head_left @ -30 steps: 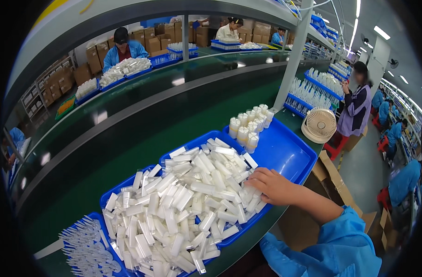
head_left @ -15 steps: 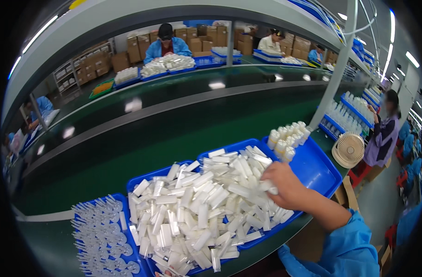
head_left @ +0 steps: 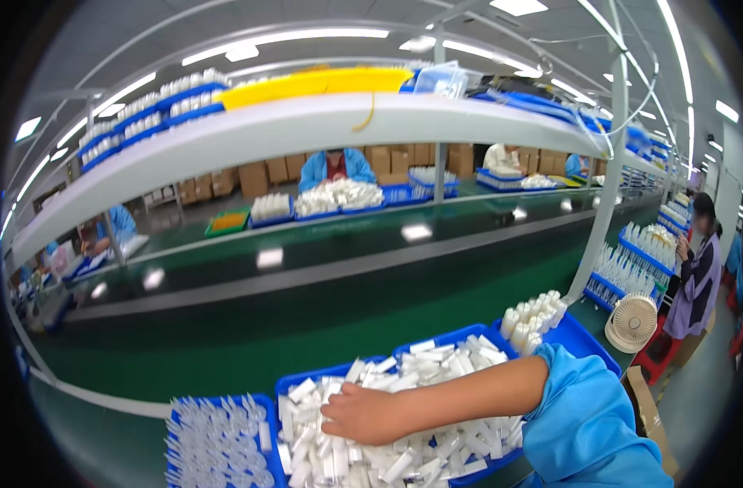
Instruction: The worker empties a bag of white plastic components onto a tray and proceeds to assemble them with small rubber bands or seals.
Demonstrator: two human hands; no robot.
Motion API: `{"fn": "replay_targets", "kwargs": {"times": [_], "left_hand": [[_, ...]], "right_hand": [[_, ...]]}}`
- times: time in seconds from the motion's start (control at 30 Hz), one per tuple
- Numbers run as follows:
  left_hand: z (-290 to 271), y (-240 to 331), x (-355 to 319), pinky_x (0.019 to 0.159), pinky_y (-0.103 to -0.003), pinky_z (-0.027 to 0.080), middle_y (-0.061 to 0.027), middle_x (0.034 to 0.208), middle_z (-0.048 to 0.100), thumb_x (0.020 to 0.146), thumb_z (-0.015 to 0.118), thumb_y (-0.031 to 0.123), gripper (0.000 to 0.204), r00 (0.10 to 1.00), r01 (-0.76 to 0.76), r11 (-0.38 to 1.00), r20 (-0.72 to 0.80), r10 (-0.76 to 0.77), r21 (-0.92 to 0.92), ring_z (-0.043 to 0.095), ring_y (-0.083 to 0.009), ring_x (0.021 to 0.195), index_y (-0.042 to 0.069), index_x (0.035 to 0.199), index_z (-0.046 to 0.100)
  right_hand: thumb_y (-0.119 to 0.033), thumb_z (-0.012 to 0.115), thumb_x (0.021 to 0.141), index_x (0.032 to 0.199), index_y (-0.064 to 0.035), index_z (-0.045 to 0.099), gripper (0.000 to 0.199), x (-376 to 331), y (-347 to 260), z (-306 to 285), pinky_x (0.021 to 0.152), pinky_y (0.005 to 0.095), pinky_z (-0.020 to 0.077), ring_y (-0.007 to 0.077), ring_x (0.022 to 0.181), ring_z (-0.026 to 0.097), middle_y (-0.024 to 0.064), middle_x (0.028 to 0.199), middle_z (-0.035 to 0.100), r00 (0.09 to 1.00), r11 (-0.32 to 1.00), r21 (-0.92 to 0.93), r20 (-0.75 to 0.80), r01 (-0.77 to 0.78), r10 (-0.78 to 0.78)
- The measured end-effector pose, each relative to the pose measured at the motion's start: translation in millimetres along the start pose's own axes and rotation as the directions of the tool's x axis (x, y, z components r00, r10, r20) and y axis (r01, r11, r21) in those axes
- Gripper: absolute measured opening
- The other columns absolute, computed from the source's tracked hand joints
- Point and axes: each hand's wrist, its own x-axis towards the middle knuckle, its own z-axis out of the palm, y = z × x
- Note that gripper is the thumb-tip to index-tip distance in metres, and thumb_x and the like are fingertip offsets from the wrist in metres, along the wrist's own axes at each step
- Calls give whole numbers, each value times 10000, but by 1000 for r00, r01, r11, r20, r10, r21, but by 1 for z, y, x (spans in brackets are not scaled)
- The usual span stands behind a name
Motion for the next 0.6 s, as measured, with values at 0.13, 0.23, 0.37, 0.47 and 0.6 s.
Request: {"fn": "replay_targets", "kwargs": {"times": [0.13,0.23,0.37,0.47,0.6], "left_hand": [[8,-4,-8,894,-480,385,-149,1045,581,787,637,269,263,1000,-19,1000,3,19,7,552,-329,988,31,896,616],[13,-9,-18,897,-484,382,-141,1043,588,778,648,276,266,1000,-18,1000,26,18,3,554,-325,991,36,890,627],[26,-15,-52,901,-490,378,-130,1040,597,767,662,285,269,999,-1,1000,34,1,0,557,-318,994,43,882,642],[51,-24,-77,963,-548,261,-110,1184,511,744,684,356,361,999,11,995,-44,-16,-100,458,-330,1129,89,978,613],[32,-16,-39,965,-539,250,-132,1214,466,773,648,346,362,999,-31,998,-26,29,-62,431,-343,1146,83,1005,560]], "right_hand": [[-295,677,681,1057,-86,515,459,-11,9,-39,799,372,350,230,1013,445,94,1030,495,998,999,-29,-46,40,-41],[-329,683,672,1023,-143,529,426,-17,24,-111,747,355,372,202,979,472,39,1004,518,974,979,-201,-228,-31,-16],[-91,553,754,808,-63,597,74,-23,71,-250,619,310,484,188,672,598,54,735,617,496,957,-127,-868,-262,20],[-268,584,756,915,-94,635,241,-19,153,-348,696,362,497,242,769,631,117,820,651,458,709,-293,-887,-642,48],[-321,582,808,1047,-140,625,303,11,194,-363,764,337,486,241,964,577,109,1046,619,402,434,-57,-499,-899,768]]}}
